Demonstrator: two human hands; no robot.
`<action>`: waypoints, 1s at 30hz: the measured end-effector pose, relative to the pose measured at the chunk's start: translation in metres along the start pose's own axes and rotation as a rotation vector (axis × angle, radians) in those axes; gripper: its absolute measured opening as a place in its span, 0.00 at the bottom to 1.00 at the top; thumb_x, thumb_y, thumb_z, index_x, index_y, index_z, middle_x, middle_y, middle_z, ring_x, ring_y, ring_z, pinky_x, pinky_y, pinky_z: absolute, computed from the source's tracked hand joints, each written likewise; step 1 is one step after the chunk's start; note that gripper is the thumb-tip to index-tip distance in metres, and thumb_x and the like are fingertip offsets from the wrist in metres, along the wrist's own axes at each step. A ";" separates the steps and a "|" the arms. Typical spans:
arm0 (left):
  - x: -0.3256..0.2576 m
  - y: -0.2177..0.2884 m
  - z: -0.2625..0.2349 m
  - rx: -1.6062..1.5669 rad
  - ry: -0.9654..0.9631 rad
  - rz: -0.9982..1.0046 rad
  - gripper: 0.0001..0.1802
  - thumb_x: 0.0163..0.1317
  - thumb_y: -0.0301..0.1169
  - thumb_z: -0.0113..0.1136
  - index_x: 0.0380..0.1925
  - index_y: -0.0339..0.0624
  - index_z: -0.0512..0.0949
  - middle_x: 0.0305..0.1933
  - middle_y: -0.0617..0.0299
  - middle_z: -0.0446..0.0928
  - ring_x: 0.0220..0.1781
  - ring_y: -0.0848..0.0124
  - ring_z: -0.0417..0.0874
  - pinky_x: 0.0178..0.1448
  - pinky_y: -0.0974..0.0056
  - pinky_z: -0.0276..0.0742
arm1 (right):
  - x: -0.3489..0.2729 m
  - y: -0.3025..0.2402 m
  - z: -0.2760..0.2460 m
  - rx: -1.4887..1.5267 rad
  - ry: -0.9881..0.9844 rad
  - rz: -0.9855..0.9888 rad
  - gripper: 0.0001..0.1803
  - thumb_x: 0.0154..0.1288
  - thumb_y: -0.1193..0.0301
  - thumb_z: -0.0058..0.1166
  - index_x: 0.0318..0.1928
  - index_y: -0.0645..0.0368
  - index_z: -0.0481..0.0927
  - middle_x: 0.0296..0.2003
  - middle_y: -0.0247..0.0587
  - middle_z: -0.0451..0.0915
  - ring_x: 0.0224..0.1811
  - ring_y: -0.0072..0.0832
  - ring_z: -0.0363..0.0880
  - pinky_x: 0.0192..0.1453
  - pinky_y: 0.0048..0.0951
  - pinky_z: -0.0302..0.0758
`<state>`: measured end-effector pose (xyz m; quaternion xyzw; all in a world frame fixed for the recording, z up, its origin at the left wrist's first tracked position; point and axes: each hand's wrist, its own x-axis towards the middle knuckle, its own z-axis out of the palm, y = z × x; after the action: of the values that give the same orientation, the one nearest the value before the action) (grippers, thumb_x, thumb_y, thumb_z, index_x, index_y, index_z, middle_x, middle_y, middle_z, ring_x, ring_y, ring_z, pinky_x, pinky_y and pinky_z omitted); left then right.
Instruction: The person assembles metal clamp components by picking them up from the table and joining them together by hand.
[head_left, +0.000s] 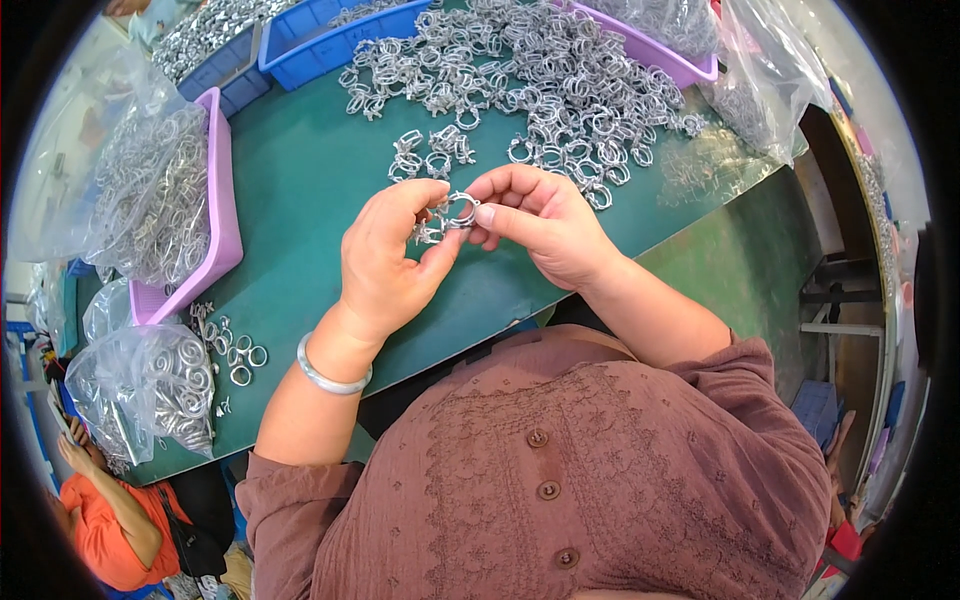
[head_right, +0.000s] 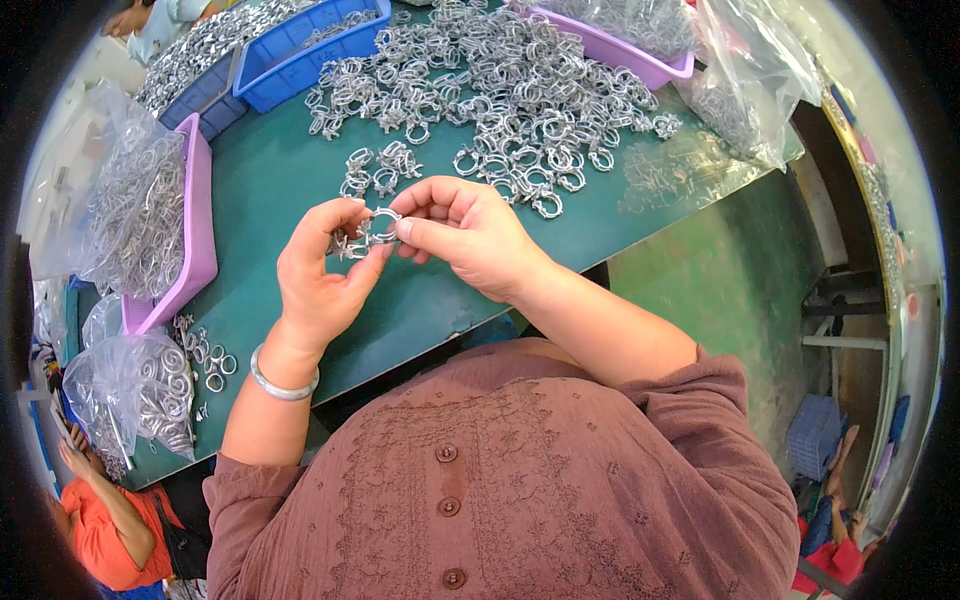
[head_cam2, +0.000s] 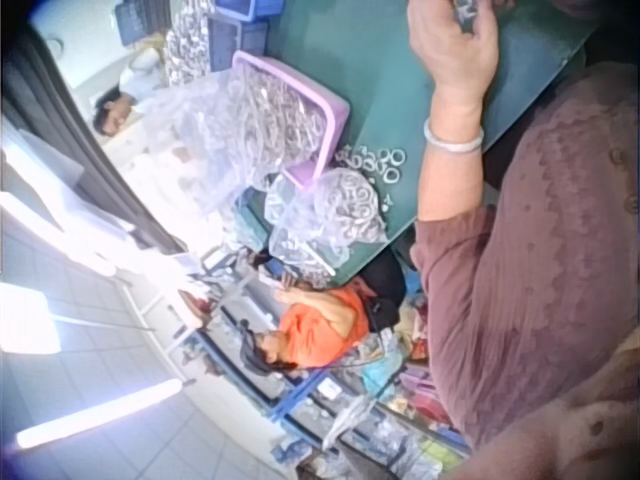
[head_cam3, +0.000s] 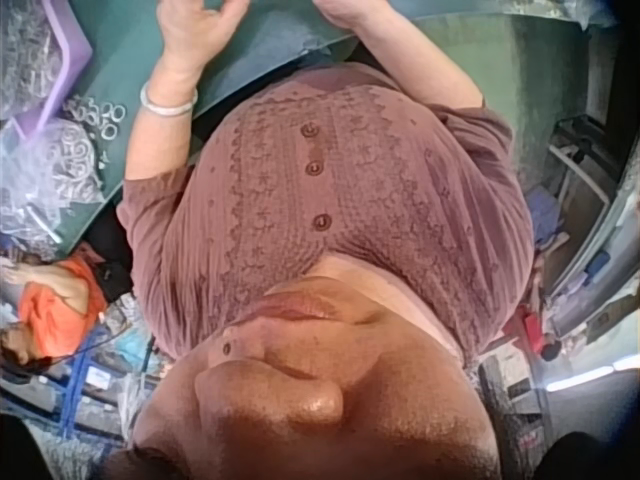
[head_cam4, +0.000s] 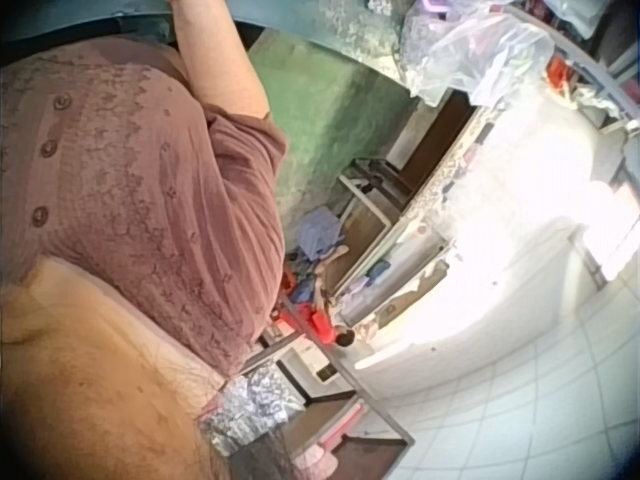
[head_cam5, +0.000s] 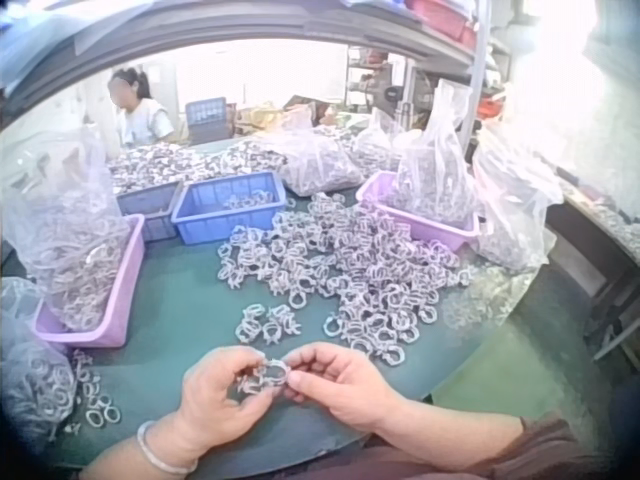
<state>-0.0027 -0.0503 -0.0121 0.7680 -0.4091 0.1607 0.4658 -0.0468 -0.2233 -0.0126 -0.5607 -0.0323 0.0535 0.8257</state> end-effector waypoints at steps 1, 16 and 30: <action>0.000 0.001 0.000 0.000 0.000 0.000 0.22 0.42 0.19 0.64 0.41 0.37 0.71 0.35 0.59 0.75 0.32 0.73 0.74 0.36 0.70 0.72 | 0.000 0.000 0.000 0.000 0.006 0.004 0.10 0.58 0.75 0.52 0.40 0.65 0.74 0.32 0.35 0.77 0.30 0.18 0.75 0.36 0.18 0.72; 0.001 0.000 0.001 0.054 0.025 0.082 0.23 0.40 0.17 0.65 0.41 0.37 0.72 0.33 0.58 0.75 0.31 0.72 0.75 0.35 0.70 0.72 | 0.000 0.000 0.002 0.050 0.017 0.038 0.09 0.57 0.75 0.52 0.39 0.64 0.74 0.30 0.36 0.78 0.28 0.18 0.75 0.34 0.18 0.72; 0.002 0.001 0.001 0.062 0.006 0.075 0.23 0.40 0.18 0.66 0.41 0.36 0.72 0.33 0.58 0.75 0.31 0.72 0.75 0.35 0.70 0.73 | 0.000 0.000 0.000 0.085 0.022 0.083 0.08 0.57 0.75 0.52 0.38 0.63 0.74 0.30 0.36 0.78 0.28 0.18 0.75 0.33 0.18 0.72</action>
<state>-0.0026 -0.0523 -0.0111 0.7659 -0.4309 0.1928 0.4365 -0.0466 -0.2233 -0.0129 -0.5265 0.0025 0.0829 0.8461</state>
